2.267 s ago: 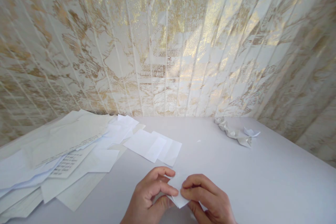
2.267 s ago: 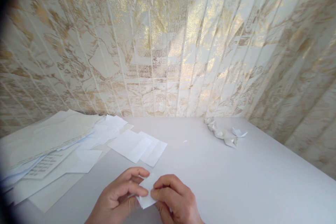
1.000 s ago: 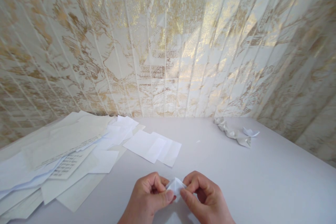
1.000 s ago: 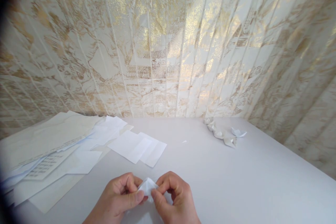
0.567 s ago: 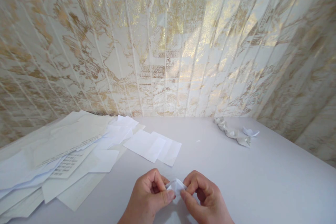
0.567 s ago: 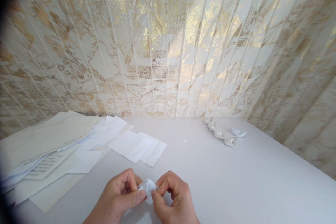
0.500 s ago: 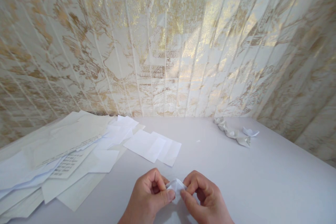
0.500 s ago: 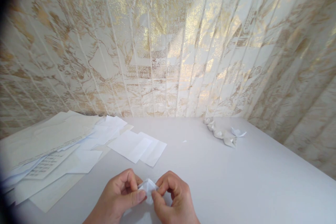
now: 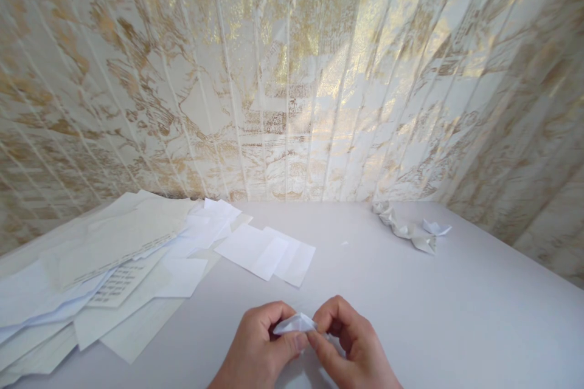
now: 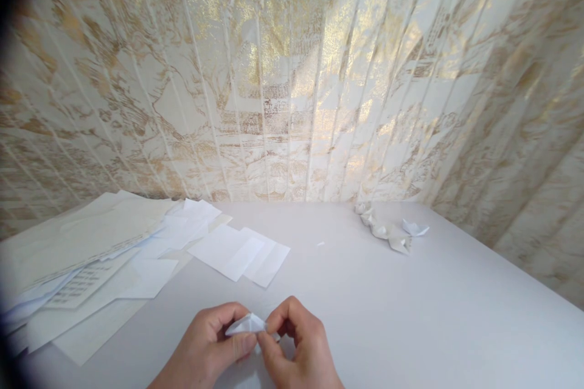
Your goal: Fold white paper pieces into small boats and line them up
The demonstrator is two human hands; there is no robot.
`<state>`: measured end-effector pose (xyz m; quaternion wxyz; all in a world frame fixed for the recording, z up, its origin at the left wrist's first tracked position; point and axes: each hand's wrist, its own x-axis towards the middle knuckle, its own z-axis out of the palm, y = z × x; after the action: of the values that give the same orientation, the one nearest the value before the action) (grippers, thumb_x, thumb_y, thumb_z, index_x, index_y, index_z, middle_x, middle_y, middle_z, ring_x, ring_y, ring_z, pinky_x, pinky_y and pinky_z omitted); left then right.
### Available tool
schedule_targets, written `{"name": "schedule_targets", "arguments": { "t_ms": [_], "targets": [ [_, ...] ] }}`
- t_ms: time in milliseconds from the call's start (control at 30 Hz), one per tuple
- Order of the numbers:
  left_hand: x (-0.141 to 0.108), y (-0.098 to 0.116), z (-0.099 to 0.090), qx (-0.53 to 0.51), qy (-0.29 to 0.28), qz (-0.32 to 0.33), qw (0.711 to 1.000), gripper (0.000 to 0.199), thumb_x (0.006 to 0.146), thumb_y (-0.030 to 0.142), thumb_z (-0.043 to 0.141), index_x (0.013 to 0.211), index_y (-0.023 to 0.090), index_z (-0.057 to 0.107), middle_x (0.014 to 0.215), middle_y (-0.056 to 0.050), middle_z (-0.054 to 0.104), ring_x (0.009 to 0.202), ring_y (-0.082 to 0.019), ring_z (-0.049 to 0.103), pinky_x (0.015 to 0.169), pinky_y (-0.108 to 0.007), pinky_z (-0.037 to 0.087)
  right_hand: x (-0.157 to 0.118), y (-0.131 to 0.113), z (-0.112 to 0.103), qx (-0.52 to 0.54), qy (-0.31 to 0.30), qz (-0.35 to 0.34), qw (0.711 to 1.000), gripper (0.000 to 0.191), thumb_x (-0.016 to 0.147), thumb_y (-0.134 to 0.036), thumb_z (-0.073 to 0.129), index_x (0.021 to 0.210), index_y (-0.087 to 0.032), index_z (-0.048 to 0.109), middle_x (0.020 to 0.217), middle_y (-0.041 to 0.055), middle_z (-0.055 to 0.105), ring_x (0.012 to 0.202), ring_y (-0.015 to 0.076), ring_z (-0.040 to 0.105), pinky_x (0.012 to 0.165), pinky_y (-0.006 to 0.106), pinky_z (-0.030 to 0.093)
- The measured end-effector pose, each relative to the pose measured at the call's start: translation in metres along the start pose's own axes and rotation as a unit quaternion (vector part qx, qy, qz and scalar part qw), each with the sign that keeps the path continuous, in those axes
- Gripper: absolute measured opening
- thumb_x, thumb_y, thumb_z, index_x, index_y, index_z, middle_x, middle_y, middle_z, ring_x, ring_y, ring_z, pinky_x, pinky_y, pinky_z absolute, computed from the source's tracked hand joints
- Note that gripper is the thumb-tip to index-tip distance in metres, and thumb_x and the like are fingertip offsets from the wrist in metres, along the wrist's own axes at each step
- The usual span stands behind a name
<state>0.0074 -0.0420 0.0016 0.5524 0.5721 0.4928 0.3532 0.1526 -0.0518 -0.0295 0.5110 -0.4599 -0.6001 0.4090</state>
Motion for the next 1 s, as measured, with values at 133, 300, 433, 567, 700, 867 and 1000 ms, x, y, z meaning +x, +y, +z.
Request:
{"name": "schedule_targets", "arguments": {
  "t_ms": [133,300,433,567,700,867,1000],
  "targets": [
    [-0.001,0.003,-0.002,0.004,-0.002,-0.004,1.0,0.02,0.061,0.033,0.057,0.057,0.015,0.051,0.05,0.003,0.043,0.051,-0.012,0.036,0.048,-0.023,0.027,0.002,-0.009,-0.004,-0.067,-0.09,0.037,0.993,0.023,0.079,-0.037,0.05,0.067,-0.017,0.046,0.057,-0.0032,0.044,0.053,0.0104,0.04,0.049,0.022,0.033],
    [-0.001,0.001,-0.004,0.034,-0.027,-0.006,0.999,0.019,0.061,0.032,0.055,0.056,0.017,0.046,0.05,0.005,0.038,0.05,-0.011,0.034,0.047,-0.023,0.025,0.002,-0.011,-0.008,-0.168,-0.139,0.018,0.976,0.027,0.082,-0.036,0.043,0.064,-0.017,0.045,0.053,-0.0047,0.038,0.048,0.0088,0.033,0.043,0.02,0.025],
    [0.0,-0.005,-0.005,0.08,-0.035,0.01,0.996,0.017,0.062,0.03,0.053,0.056,0.018,0.043,0.052,0.005,0.035,0.053,-0.012,0.032,0.048,-0.023,0.024,0.001,-0.006,-0.009,-0.19,-0.167,0.006,0.967,0.025,0.082,-0.035,0.042,0.062,-0.02,0.037,0.051,-0.0061,0.034,0.045,0.0081,0.03,0.04,0.02,0.022],
    [0.0,-0.005,-0.006,0.086,-0.038,0.003,0.996,0.016,0.061,0.026,0.052,0.054,0.02,0.038,0.051,0.007,0.032,0.053,-0.011,0.03,0.048,-0.023,0.023,0.0,-0.002,-0.011,-0.187,-0.184,-0.01,0.965,0.023,0.081,-0.032,0.042,0.062,-0.021,0.034,0.051,-0.0063,0.034,0.046,0.0085,0.03,0.041,0.02,0.024],
    [-0.001,-0.002,-0.006,0.094,-0.035,-0.009,0.995,0.021,0.058,0.021,0.053,0.051,0.021,0.033,0.05,0.007,0.03,0.052,-0.011,0.029,0.048,-0.022,0.022,0.002,-0.003,-0.015,-0.173,-0.196,-0.017,0.965,0.018,0.075,-0.025,0.044,0.061,-0.021,0.034,0.052,-0.0062,0.034,0.047,0.0091,0.031,0.043,0.02,0.024],
    [0.004,-0.006,-0.009,0.087,-0.017,0.0,0.996,0.03,0.055,0.029,0.063,0.049,0.021,0.035,0.046,0.009,0.029,0.049,-0.009,0.027,0.045,-0.022,0.02,0.005,-0.007,-0.015,-0.111,-0.182,0.034,0.976,0.013,0.068,-0.024,0.042,0.059,-0.022,0.033,0.047,-0.0059,0.039,0.042,0.0086,0.033,0.04,0.02,0.025],
    [0.008,-0.012,-0.012,0.072,-0.011,0.012,0.997,0.036,0.053,0.034,0.068,0.048,0.021,0.035,0.045,0.009,0.027,0.048,-0.009,0.025,0.044,-0.021,0.019,0.005,-0.006,-0.014,-0.085,-0.179,0.056,0.978,0.012,0.071,-0.025,0.042,0.06,-0.022,0.036,0.046,-0.0048,0.044,0.04,0.0085,0.036,0.04,0.02,0.027]
  ]
}}
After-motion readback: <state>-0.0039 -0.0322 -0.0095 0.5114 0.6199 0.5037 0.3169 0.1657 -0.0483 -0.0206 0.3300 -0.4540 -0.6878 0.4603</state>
